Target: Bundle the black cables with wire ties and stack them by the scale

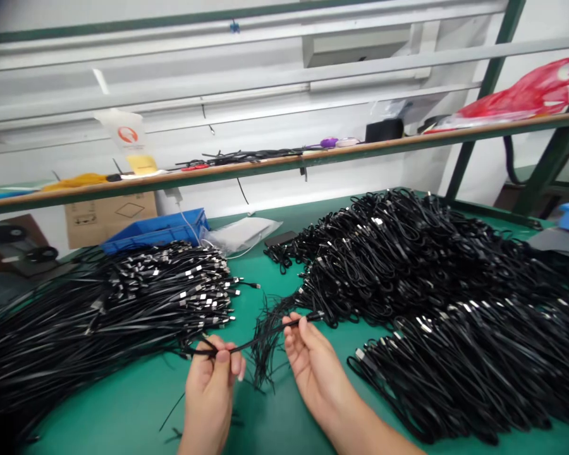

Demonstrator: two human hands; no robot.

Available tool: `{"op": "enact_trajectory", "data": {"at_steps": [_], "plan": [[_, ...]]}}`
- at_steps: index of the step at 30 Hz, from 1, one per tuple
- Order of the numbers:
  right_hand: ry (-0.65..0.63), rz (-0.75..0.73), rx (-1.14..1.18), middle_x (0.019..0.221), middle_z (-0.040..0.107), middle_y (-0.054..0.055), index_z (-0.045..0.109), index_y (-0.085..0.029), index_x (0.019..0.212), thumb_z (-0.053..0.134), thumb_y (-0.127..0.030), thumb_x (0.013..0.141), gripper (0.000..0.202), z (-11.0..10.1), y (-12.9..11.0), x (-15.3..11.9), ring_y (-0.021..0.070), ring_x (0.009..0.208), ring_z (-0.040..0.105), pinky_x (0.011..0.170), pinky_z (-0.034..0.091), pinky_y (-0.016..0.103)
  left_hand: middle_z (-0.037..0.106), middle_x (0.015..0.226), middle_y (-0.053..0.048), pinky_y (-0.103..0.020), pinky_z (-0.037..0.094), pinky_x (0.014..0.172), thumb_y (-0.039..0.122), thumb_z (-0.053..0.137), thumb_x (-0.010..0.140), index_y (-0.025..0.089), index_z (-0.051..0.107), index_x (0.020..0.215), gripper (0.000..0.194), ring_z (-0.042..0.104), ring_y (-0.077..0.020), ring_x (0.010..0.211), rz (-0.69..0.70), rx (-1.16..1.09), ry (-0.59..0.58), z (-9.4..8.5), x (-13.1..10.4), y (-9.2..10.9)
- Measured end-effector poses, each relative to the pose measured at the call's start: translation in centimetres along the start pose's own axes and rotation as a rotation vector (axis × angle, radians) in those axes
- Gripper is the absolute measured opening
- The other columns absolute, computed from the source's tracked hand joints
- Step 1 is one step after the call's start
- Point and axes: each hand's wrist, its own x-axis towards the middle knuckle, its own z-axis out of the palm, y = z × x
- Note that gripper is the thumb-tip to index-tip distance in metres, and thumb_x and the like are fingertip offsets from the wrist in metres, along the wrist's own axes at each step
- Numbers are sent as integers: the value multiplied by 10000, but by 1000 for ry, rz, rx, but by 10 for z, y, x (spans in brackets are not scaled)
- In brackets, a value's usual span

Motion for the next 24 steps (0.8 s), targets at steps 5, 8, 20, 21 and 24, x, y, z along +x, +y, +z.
{"op": "enact_trajectory", "data": {"at_steps": [5,8,20,21,24], "plan": [[-105,-219,-291,830,675,15,742,-165,1005,905,-449,638,492,-3,1,-3,89,634,576,568,524,178,538,630,61,-222,411,470,593,766,727,207,502,801,474,505,-88,469,-119,69,-85,4,-5,-7],[-199,-407,-684,785,613,13,756,-166,986,745,-549,793,428,-7,0,-3,96,560,475,490,422,213,530,591,67,-223,404,447,649,766,680,206,496,782,529,487,-91,441,-197,105,-130,5,-4,-6],[-474,-883,-1190,757,638,34,749,-221,981,596,-216,929,161,-13,13,-24,160,651,586,577,454,253,508,522,71,-220,401,457,617,762,709,210,503,777,487,468,-99,436,-204,124,-182,8,-12,6],[-496,-900,-1192,761,645,37,753,-222,979,592,-204,933,168,-12,13,-24,161,660,593,583,459,255,509,519,70,-219,400,459,621,756,714,211,497,773,488,465,-99,436,-203,128,-185,8,-13,6],[-530,-940,-1189,749,639,38,765,-220,996,587,-185,934,191,-12,13,-24,161,666,601,581,469,256,511,503,67,-217,395,461,635,750,709,215,482,759,501,460,-101,436,-195,135,-191,9,-14,7]]}}
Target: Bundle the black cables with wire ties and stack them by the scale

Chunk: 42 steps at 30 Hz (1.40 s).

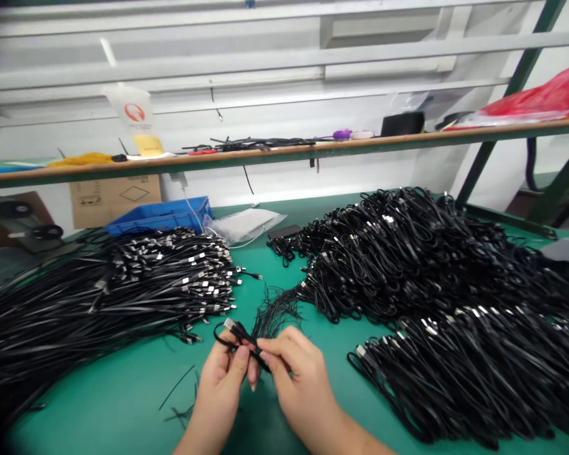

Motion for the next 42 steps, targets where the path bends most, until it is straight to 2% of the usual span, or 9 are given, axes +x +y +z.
{"op": "enact_trajectory", "data": {"at_steps": [9,15,18,20,22,26,35,39,42], "plan": [[-71,3,-25,755,633,47,781,-217,968,560,-208,953,222,3,-3,1,157,671,611,595,491,257,521,489,53,-215,414,456,605,782,690,198,561,796,475,471,-110,447,3,1,0,1,-1,1],[-187,57,44,750,624,45,745,-220,758,513,-267,981,325,3,-3,4,161,700,602,651,490,276,541,496,40,-228,429,435,590,814,649,189,581,787,484,487,-120,431,-22,-12,1,0,3,-4],[-139,276,203,733,615,24,708,-204,800,633,-338,904,185,4,-1,7,159,668,571,626,465,276,529,479,40,-223,418,455,585,787,691,181,595,790,458,480,-117,440,-9,19,-7,0,2,-2],[-123,479,371,753,628,12,679,-193,893,743,-403,804,237,3,-2,11,154,689,564,637,448,262,522,481,41,-223,412,471,569,771,722,179,600,787,431,474,-113,445,10,37,-33,-2,1,0],[-202,653,545,759,648,14,651,-176,943,785,-474,748,380,0,-6,14,151,723,569,651,422,247,514,480,45,-227,412,487,540,754,760,181,598,789,392,469,-112,446,18,44,-82,-5,0,2],[-345,889,778,699,647,1,613,-164,880,815,-527,711,448,-9,-13,16,106,607,522,582,341,218,499,484,49,-247,422,505,499,734,799,195,587,795,339,468,-119,444,2,23,-198,-11,1,4],[-334,988,989,658,650,8,551,-171,782,884,-413,674,425,-9,-16,11,96,591,504,557,289,203,495,703,19,-214,350,463,405,766,798,191,683,759,232,503,-78,453,153,18,-224,-10,-3,7],[-259,944,1027,593,563,-42,501,-179,685,915,-397,633,471,-7,-16,7,79,553,446,536,267,199,510,754,-4,-224,369,474,391,756,807,191,709,800,206,513,-89,485,148,26,-259,-12,-2,7],[-205,924,1061,598,507,-64,483,-180,667,937,-389,597,505,-5,-17,5,66,541,397,525,259,197,542,771,-26,-227,386,512,384,793,769,191,704,793,214,514,-119,571,143,16,-214,-13,0,6]]}}
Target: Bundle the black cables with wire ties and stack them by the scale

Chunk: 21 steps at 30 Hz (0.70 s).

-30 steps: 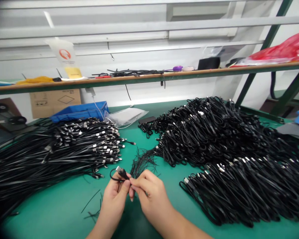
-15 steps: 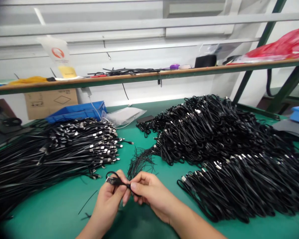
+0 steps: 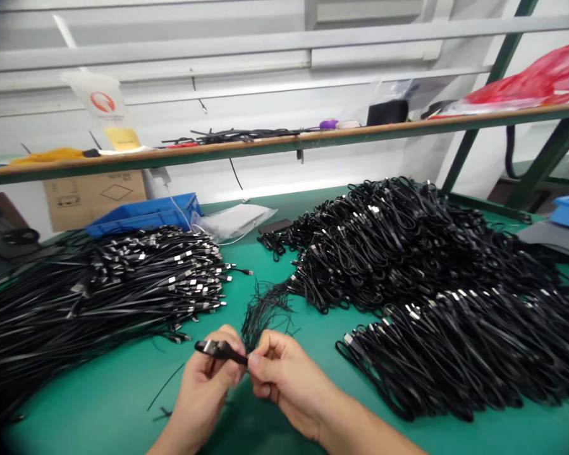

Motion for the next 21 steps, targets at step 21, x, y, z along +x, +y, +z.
{"op": "enact_trajectory", "data": {"at_steps": [21], "plan": [[65,-931,-1549,839,445,23,476,-193,746,462,-5,911,250,-23,-4,2,159,780,451,680,428,260,699,1053,-52,-334,483,904,158,623,916,234,637,1169,264,615,-205,1011,578,1096,-344,-31,16,22]]}}
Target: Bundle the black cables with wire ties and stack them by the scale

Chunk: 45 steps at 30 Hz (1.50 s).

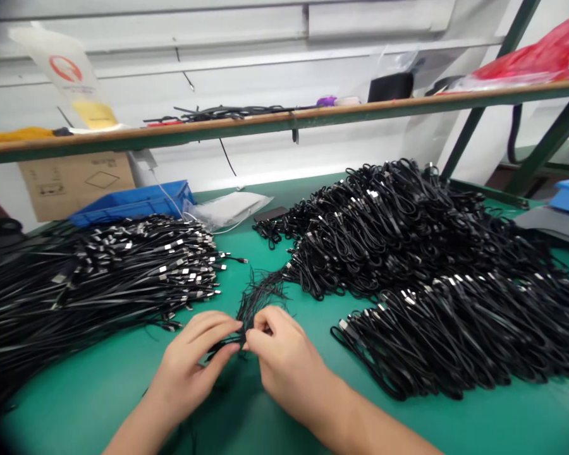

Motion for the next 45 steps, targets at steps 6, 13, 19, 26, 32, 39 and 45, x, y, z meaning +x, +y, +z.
{"op": "enact_trajectory", "data": {"at_steps": [6,13,19,26,32,39,45], "plan": [[-20,2,-32,845,460,27,487,-191,733,471,-26,929,257,2,2,-1,159,780,462,690,445,265,687,966,-58,-322,478,787,118,551,947,189,638,1079,174,606,-193,885,28,77,-53,3,0,5],[-4,61,38,1090,532,101,528,-212,1247,567,-156,943,312,9,3,-3,235,985,552,857,529,368,637,897,-53,-303,465,749,134,526,958,180,633,1045,145,581,-183,827,-75,83,37,0,-3,-5],[-72,93,-41,1199,525,149,292,-211,1439,553,-129,927,581,31,-3,-17,304,1090,537,919,524,495,575,850,-40,-277,459,696,170,491,976,177,657,1022,172,562,-162,759,-211,52,123,-4,-7,-20],[-90,13,-104,1222,504,151,379,-208,1304,541,-105,934,416,39,-4,-18,268,996,559,829,536,441,603,877,-36,-273,475,730,191,505,977,191,660,1018,160,584,-160,793,-301,-7,225,-7,-11,-26],[-345,89,-432,873,587,66,552,-196,824,578,-86,896,134,47,-3,-17,276,833,520,721,476,428,624,884,-31,-264,488,736,202,534,963,197,665,984,134,597,-161,809,-361,-44,311,-12,-10,-27],[-296,116,-238,869,591,53,543,-205,808,468,-27,910,218,38,-1,-14,230,813,532,703,460,341,650,868,-43,-288,467,728,229,543,942,198,676,928,137,603,-186,823,-423,-164,299,-9,-7,-21],[-34,326,145,872,650,48,627,-213,943,465,-171,958,167,20,11,-5,216,806,619,713,494,320,587,765,-11,-271,441,652,335,622,858,181,640,877,156,562,-163,701,-665,-702,251,1,-2,-13]]}}
